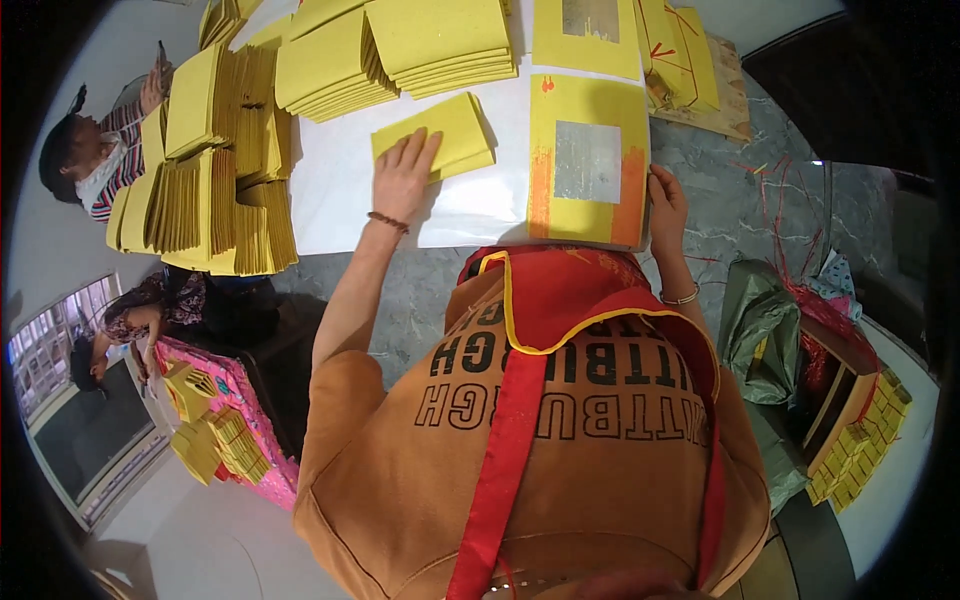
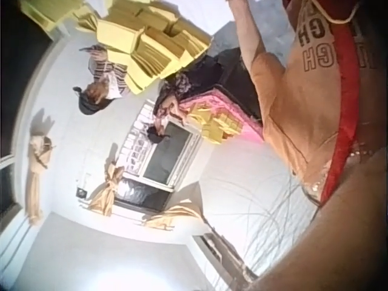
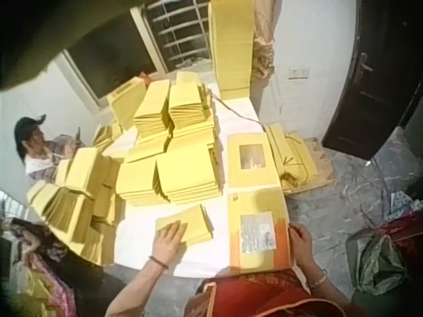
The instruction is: Handling and stacking sheets of yellow paper with foil squares, commonly known as joss paper.
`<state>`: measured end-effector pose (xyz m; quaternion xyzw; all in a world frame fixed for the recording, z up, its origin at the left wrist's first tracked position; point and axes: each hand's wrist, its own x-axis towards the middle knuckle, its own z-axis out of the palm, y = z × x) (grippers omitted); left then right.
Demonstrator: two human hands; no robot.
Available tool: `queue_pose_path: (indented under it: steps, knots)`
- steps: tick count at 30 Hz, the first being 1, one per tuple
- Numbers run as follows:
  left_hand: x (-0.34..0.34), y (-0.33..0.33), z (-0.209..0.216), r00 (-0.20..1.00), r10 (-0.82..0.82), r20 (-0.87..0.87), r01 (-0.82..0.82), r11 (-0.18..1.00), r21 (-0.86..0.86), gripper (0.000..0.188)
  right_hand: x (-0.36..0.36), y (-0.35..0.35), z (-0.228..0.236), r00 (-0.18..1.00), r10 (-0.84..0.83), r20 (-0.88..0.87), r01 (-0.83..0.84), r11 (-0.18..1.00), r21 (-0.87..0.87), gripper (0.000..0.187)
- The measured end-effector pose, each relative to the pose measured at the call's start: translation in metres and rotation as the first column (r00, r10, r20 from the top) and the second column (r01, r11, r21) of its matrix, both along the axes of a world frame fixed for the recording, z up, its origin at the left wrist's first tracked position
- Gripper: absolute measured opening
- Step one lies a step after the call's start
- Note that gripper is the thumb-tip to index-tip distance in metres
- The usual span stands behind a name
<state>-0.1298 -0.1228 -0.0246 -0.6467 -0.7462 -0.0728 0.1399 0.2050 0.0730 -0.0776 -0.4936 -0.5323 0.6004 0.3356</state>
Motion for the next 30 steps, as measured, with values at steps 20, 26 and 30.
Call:
queue_pose_path:
  steps: [20, 26, 30]
  knots:
    - [-0.005, -0.009, -0.019, 0.992, -0.068, 0.105, 0.087, 0.978, -0.187, 0.052, -0.005, -0.003, 0.0, 0.998, -0.063, -0.026, 0.062, 0.997, -0.046, 0.025]
    - [-0.006, -0.006, -0.016, 0.989, -0.083, 0.12, 0.106, 0.974, -0.202, 0.049, -0.006, -0.008, 0.014, 0.994, -0.01, -0.113, 0.008, 1.0, -0.023, 0.028]
    - [-0.004, 0.003, -0.005, 0.977, -0.081, 0.195, 0.11, 0.984, -0.138, 0.039, -0.01, -0.01, 0.02, 0.999, 0.054, -0.006, -0.053, 0.997, 0.063, 0.032]
